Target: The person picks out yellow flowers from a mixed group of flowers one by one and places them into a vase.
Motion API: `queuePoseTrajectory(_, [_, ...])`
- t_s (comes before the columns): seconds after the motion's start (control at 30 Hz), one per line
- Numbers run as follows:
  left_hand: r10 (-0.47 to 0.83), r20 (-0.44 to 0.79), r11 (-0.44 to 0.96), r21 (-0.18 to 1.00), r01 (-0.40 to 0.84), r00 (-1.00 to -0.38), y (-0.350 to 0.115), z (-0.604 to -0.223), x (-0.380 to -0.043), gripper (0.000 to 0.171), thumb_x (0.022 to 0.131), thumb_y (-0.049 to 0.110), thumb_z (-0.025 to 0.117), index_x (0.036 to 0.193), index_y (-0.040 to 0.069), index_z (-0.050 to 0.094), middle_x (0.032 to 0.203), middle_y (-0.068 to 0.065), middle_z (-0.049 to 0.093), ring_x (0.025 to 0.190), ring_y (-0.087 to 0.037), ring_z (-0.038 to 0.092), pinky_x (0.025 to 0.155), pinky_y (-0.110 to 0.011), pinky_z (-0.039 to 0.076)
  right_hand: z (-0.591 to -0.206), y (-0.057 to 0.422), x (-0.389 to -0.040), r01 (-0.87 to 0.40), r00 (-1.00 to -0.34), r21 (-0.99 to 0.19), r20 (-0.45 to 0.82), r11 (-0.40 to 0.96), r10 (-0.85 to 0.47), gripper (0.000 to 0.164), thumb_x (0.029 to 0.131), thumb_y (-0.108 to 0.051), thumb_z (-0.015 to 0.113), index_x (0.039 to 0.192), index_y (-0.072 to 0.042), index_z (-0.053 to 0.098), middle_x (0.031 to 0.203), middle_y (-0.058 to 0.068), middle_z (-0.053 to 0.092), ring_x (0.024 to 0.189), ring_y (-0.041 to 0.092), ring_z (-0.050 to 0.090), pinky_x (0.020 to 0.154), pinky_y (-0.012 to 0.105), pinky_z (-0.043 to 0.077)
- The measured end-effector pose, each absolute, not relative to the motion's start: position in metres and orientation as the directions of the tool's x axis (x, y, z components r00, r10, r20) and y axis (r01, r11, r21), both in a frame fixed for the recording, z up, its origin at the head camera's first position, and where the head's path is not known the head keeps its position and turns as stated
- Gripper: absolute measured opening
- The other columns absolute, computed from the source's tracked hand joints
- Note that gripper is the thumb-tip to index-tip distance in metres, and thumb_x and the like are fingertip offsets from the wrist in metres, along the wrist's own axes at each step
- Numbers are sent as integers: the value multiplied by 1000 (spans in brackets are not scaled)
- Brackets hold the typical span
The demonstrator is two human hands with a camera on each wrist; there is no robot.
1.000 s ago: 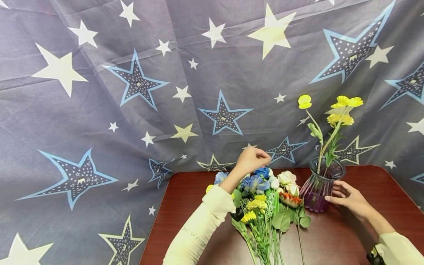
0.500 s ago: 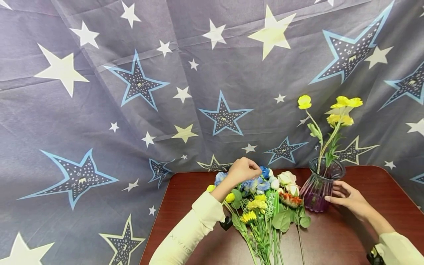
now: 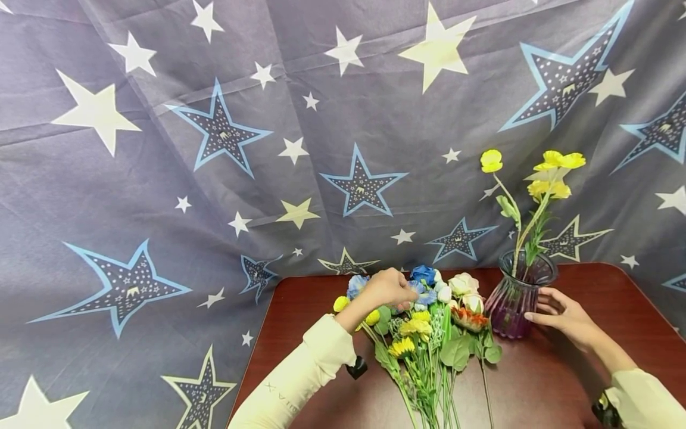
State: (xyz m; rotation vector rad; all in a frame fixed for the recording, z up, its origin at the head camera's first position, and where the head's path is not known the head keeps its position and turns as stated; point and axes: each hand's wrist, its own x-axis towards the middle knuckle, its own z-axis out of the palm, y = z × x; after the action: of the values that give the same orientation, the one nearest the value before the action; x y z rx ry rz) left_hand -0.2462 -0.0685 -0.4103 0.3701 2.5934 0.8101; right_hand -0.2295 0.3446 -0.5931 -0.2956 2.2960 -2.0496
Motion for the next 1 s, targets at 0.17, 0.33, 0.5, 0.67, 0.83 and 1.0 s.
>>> queuePoseTrajectory(0.17, [341,-393,864,489,120,-854,-65,-421,-237,44,94,29,71,55,11,63,74,-6,78,56,-12,68,48,-24,39,-593,345,-230,-112,-978,-991,97,75,-182,50,91,9,68,124,-26,54,111,-22,67,102,-9,65,79,15,57])
queuePoseTrajectory(0.33, [327,-458,887,451,101,-826,-62,-432,-225,35,93,28,73,66,7,75,72,-10,77,56,-18,70,45,-26,46,-593,345,-229,-116,-979,-990,100,83,-178,50,91,8,68,124,-27,53,111,-23,66,102,-10,64,79,15,57])
queuePoseTrajectory(0.5, [316,-519,903,421,85,-794,-60,-446,-215,36,94,32,74,72,4,78,72,-13,76,66,-28,75,42,-26,45,-592,345,-228,-110,-980,-989,91,101,-177,51,91,6,69,124,-28,51,111,-24,64,102,-11,63,80,14,57])
queuePoseTrajectory(0.67, [293,-556,920,385,71,-778,-59,-461,-207,38,91,36,77,67,6,77,70,-13,76,75,-30,77,45,-28,49,-592,344,-228,-113,-980,-988,93,107,-177,50,91,6,69,125,-27,51,111,-24,64,102,-11,63,80,14,56])
queuePoseTrajectory(0.83, [257,-576,937,345,55,-776,-56,-472,-200,40,89,38,78,68,4,77,69,-13,76,74,-30,77,47,-31,54,-592,344,-228,-112,-980,-986,90,120,-176,50,92,5,69,124,-28,50,111,-25,64,102,-12,63,80,14,56])
queuePoseTrajectory(1.0, [225,-537,938,346,31,-813,-55,-481,-196,37,88,34,80,70,2,77,66,-12,74,73,-29,77,53,-35,59,-592,344,-228,-108,-981,-986,84,129,-174,51,92,5,69,125,-29,50,111,-25,63,102,-12,62,80,14,56])
